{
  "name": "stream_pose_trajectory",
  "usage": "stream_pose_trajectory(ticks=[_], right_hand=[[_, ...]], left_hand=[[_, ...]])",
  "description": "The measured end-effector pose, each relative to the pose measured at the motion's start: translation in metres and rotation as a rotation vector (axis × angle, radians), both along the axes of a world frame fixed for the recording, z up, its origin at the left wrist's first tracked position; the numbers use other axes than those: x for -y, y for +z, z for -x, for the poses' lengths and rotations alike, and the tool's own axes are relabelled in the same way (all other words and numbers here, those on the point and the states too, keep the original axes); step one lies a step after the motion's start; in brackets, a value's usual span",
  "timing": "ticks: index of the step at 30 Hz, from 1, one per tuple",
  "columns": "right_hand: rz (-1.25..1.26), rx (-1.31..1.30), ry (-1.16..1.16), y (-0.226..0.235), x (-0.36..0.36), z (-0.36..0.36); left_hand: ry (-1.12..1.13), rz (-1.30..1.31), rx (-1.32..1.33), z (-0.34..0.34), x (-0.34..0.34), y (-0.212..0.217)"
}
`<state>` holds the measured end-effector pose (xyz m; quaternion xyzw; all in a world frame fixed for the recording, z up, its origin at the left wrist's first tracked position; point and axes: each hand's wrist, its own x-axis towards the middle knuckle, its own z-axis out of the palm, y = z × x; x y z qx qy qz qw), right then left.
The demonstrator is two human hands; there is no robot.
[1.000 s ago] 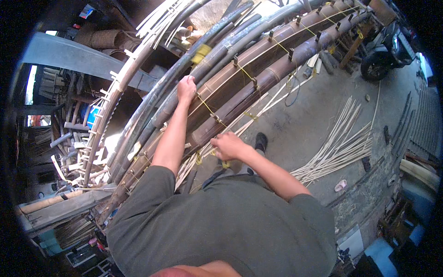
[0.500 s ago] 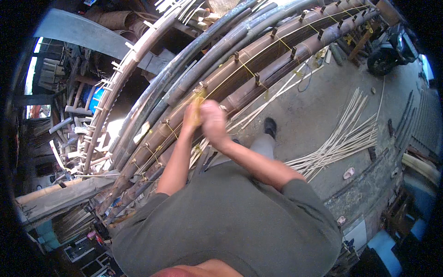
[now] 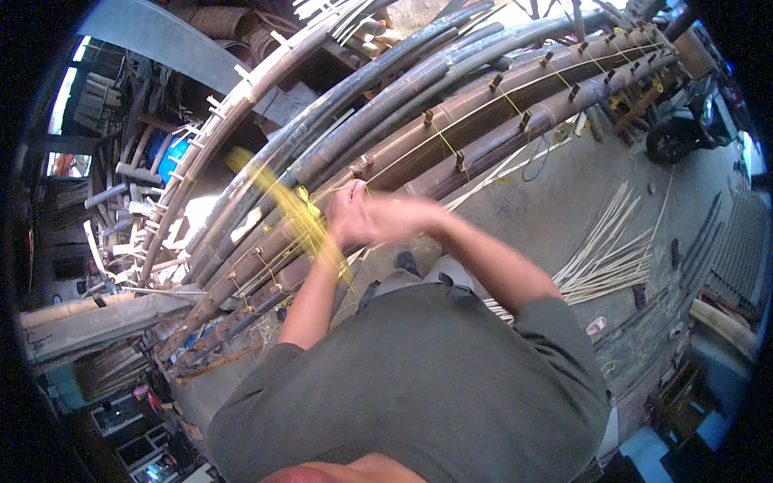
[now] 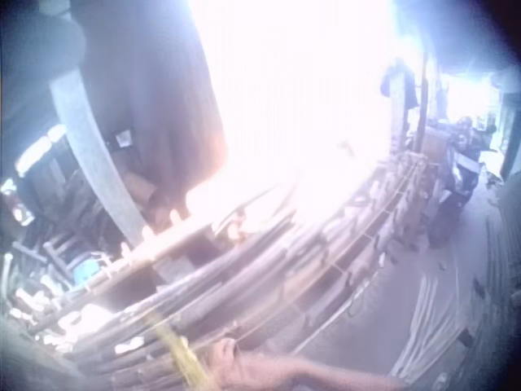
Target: The person repeatedly picks up thin bamboo sticks and ties them to a horizontal bamboo rack using yellow string. The person loops the string around the sticks and the rack, then pulls it tight to secure the sticks in place.
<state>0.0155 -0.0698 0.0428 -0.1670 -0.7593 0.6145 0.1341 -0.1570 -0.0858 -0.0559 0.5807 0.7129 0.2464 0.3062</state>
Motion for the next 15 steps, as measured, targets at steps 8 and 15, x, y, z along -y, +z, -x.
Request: stream_pose_trajectory(ticks=[8, 15], right_hand=[[-0.168, 0.141, -0.162, -0.06, 0.075, -0.003], [-0.183, 0.373, -0.215, -0.096, 0.077, -0.012]], left_hand=[[0.007, -0.35, 0.291, -0.002, -0.029, 0.013], [0.089, -0.31, -0.205, 0.03, -0.125, -0.045]])
